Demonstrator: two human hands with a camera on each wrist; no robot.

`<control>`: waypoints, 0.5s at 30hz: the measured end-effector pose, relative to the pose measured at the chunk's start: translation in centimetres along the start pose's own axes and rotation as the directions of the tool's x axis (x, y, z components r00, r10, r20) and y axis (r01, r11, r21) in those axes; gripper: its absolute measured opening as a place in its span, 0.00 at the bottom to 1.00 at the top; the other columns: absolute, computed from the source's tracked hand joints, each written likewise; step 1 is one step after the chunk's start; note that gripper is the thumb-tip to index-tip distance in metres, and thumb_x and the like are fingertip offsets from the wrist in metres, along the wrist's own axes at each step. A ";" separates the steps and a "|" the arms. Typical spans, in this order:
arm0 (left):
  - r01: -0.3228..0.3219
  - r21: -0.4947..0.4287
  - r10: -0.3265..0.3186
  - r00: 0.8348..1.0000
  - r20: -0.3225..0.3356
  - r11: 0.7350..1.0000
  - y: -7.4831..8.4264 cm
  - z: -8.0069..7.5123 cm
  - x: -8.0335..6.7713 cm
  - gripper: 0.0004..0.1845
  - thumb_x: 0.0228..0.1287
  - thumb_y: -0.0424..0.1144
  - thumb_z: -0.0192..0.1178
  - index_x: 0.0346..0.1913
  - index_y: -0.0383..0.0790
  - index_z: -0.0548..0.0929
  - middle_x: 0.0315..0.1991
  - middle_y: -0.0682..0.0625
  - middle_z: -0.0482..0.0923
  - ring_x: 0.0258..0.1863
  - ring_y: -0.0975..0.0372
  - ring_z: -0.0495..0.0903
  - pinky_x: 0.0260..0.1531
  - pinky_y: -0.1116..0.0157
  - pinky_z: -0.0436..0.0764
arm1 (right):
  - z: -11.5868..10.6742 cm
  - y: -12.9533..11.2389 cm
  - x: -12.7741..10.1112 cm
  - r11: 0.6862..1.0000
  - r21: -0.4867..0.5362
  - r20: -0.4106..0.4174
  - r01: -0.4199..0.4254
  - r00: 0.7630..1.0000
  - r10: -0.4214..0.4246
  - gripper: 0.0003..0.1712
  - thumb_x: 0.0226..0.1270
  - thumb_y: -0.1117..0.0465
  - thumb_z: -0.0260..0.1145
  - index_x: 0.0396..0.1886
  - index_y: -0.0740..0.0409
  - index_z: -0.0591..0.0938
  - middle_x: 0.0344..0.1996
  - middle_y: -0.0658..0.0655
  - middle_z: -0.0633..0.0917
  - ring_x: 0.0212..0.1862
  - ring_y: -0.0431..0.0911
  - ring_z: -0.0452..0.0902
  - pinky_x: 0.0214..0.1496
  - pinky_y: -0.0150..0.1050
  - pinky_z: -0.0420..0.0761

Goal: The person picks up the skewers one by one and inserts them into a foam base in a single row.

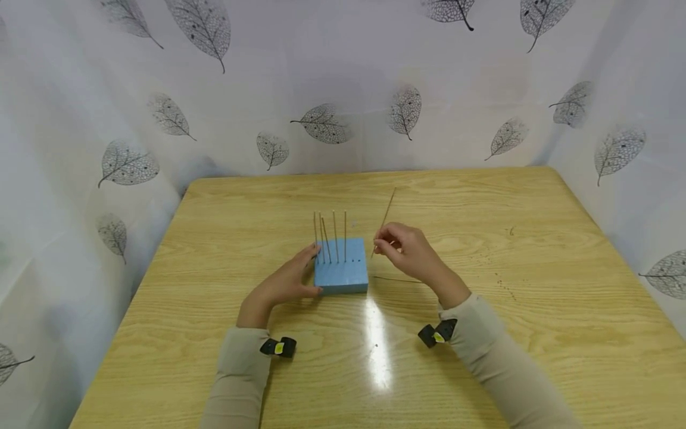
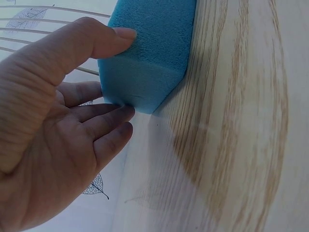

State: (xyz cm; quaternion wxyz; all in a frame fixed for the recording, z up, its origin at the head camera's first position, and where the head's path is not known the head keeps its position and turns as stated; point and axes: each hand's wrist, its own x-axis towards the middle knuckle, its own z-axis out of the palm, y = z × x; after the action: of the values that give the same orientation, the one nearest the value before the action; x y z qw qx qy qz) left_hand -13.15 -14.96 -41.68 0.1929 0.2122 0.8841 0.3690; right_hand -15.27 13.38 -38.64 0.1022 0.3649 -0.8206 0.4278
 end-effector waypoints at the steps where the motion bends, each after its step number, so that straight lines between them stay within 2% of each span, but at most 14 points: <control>1: -0.002 0.000 0.002 1.000 0.000 1.000 0.0 0.0 0.0 0.49 0.58 0.37 0.67 0.74 0.34 0.45 0.75 0.41 0.39 0.73 0.48 0.43 0.69 0.48 0.52 | 0.1 -0.1 0.1 1.000 0.001 -0.001 0.005 1.000 -0.005 0.02 0.66 0.70 0.61 0.35 0.65 0.80 0.28 0.55 0.81 0.30 0.44 0.81 0.31 0.33 0.82; 15: -0.011 0.015 0.011 1.000 -0.016 1.000 -0.5 0.1 0.2 0.50 0.56 0.38 0.68 0.74 0.34 0.47 0.75 0.40 0.41 0.73 0.48 0.45 0.69 0.50 0.52 | 2.2 0.1 1.6 0.998 0.036 -0.009 0.042 0.999 -0.042 0.02 0.63 0.71 0.62 0.34 0.69 0.79 0.28 0.57 0.82 0.30 0.43 0.82 0.31 0.31 0.82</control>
State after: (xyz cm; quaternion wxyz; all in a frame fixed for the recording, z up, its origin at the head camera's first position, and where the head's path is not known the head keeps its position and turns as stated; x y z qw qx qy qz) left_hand -13.33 -15.12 -42.15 0.1821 0.2157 0.8872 0.3651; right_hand -16.14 10.90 -39.23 0.1079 0.3821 -0.8045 0.4418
